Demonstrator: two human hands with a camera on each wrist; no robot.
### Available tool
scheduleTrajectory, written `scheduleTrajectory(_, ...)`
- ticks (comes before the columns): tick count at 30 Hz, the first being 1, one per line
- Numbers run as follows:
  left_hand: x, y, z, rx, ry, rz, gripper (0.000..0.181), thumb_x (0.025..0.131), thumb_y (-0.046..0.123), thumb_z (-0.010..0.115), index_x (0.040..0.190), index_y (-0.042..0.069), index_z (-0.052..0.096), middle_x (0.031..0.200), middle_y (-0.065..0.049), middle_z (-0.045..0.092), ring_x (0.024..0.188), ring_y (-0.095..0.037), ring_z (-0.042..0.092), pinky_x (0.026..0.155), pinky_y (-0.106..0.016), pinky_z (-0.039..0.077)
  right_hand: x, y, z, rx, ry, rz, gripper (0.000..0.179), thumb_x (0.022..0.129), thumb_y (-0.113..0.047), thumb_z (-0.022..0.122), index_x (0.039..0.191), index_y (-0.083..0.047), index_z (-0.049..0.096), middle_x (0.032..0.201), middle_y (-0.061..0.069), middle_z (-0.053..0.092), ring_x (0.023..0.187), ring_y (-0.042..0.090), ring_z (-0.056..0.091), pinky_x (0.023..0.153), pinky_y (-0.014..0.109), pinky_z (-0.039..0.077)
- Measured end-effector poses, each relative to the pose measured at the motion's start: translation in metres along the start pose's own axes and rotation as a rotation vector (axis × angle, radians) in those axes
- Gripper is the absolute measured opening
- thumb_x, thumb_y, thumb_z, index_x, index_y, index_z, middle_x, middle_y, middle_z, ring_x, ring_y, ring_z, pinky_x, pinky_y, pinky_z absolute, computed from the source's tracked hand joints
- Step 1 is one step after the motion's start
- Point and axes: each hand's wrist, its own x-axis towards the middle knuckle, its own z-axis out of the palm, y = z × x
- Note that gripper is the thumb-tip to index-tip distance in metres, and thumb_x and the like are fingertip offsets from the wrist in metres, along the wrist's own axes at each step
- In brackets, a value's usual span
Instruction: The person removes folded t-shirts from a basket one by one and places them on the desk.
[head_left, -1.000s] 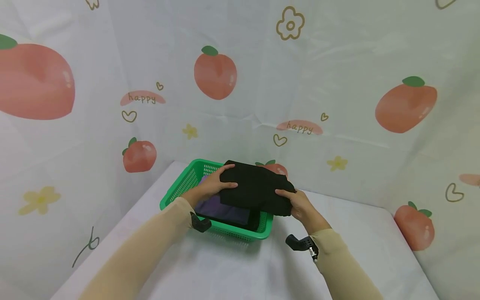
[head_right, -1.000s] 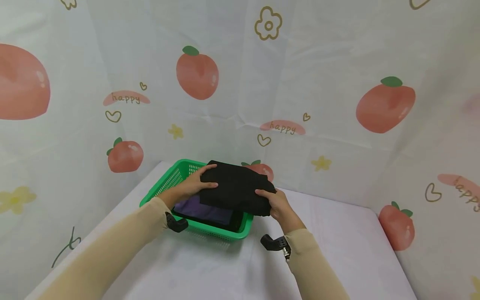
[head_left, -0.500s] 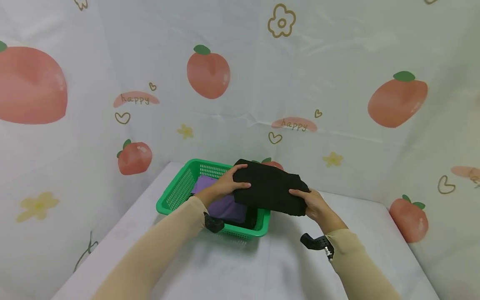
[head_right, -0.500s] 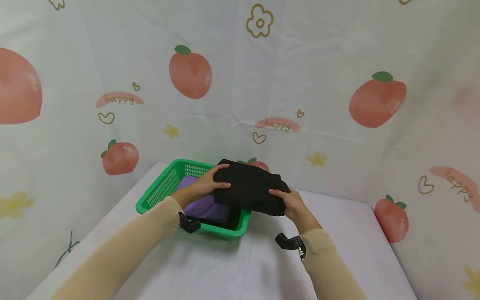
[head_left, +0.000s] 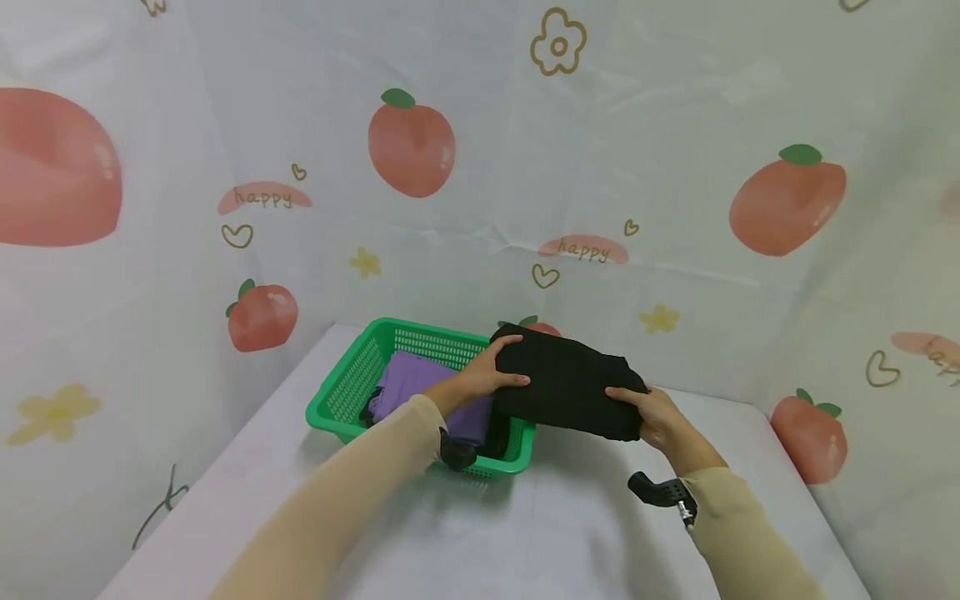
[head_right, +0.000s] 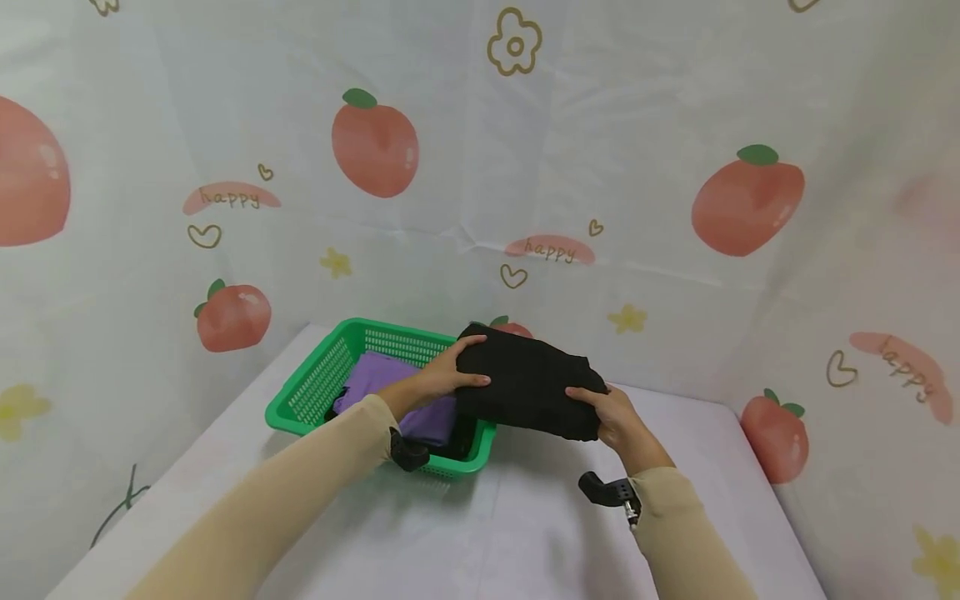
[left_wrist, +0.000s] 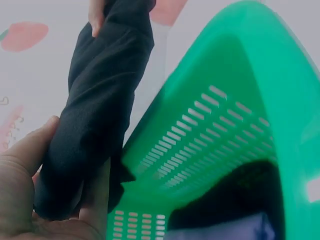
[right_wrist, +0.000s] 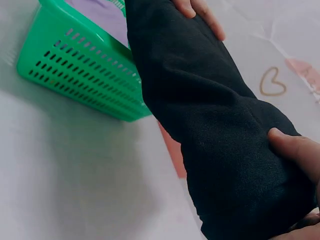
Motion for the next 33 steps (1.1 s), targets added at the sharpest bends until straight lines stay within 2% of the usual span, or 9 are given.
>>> scheduleTrajectory(8, 0.011, 0.006, 0.021, 0.053, -0.001, 0.010, 0.079, 0.087, 0.016, 0.077, 0.152, 0.029, 0.035, 0.154, -0.017, 0.033, 0.135, -0.036, 0.042, 0.104, -0.050, 0.043, -0.003, -0.001, -0.021, -0.015, 0.006, -0.003, 0.054, 0.091, -0.010, 0.068, 0.134, 0.002, 0.037, 0.087, -0.005, 0.064, 0.076, 0.011, 0.068, 0.072, 0.030, 0.057)
scheduleTrajectory(14, 0.014, 0.011, 0.038, 0.067, -0.004, 0.028, 0.079, 0.087, 0.015, 0.076, 0.152, 0.029, 0.034, 0.152, -0.016, 0.037, 0.135, -0.036, 0.043, 0.108, -0.051, 0.037, -0.003, 0.002, -0.039, -0.001, 0.015, -0.008, 0.042, 0.092, -0.009, 0.067, 0.125, -0.002, 0.041, 0.084, -0.006, 0.066, 0.075, 0.010, 0.069, 0.071, 0.030, 0.058)
scheduleTrajectory(16, 0.015, 0.012, 0.043, 0.053, -0.010, 0.017, 0.079, 0.087, 0.015, 0.076, 0.152, 0.031, 0.034, 0.152, -0.015, 0.037, 0.135, -0.036, 0.043, 0.108, -0.051, 0.038, -0.003, 0.002, -0.045, -0.002, 0.018, -0.005, 0.040, 0.092, -0.009, 0.067, 0.123, -0.004, 0.042, 0.083, -0.006, 0.066, 0.075, 0.010, 0.069, 0.071, 0.030, 0.058)
scheduleTrajectory(19, 0.020, 0.013, 0.052, 0.058, -0.009, -0.003, 0.079, 0.087, 0.014, 0.076, 0.152, 0.031, 0.035, 0.153, -0.013, 0.037, 0.136, -0.034, 0.042, 0.108, -0.049, 0.038, -0.005, 0.004, -0.052, -0.014, 0.030, -0.003, 0.045, 0.092, -0.011, 0.067, 0.127, -0.003, 0.040, 0.084, -0.007, 0.065, 0.075, 0.010, 0.069, 0.071, 0.029, 0.058)
scheduleTrajectory(23, 0.026, 0.015, 0.062, 0.100, -0.007, -0.016, 0.078, 0.087, 0.011, 0.076, 0.151, 0.029, 0.036, 0.155, -0.013, 0.035, 0.138, -0.034, 0.040, 0.108, -0.049, 0.038, -0.006, 0.007, -0.063, -0.031, 0.042, 0.001, 0.055, 0.092, -0.012, 0.068, 0.136, -0.001, 0.036, 0.085, -0.008, 0.065, 0.076, 0.009, 0.069, 0.071, 0.029, 0.058)
scheduleTrajectory(30, 0.030, 0.021, 0.081, 0.152, 0.005, -0.045, 0.076, 0.087, 0.009, 0.075, 0.151, 0.027, 0.037, 0.155, -0.014, 0.034, 0.139, -0.034, 0.039, 0.109, -0.048, 0.039, -0.007, 0.014, -0.079, -0.019, 0.058, 0.015, 0.058, 0.093, -0.011, 0.066, 0.139, -0.001, 0.033, 0.084, -0.008, 0.066, 0.075, 0.009, 0.069, 0.070, 0.029, 0.058)
scheduleTrajectory(33, 0.033, 0.020, 0.091, 0.162, 0.016, -0.064, 0.077, 0.087, 0.008, 0.075, 0.151, 0.028, 0.037, 0.154, -0.015, 0.036, 0.138, -0.034, 0.041, 0.107, -0.047, 0.041, -0.008, 0.017, -0.086, -0.029, 0.072, 0.018, 0.064, 0.093, -0.012, 0.067, 0.143, 0.001, 0.029, 0.084, -0.009, 0.066, 0.075, 0.008, 0.069, 0.071, 0.029, 0.058)
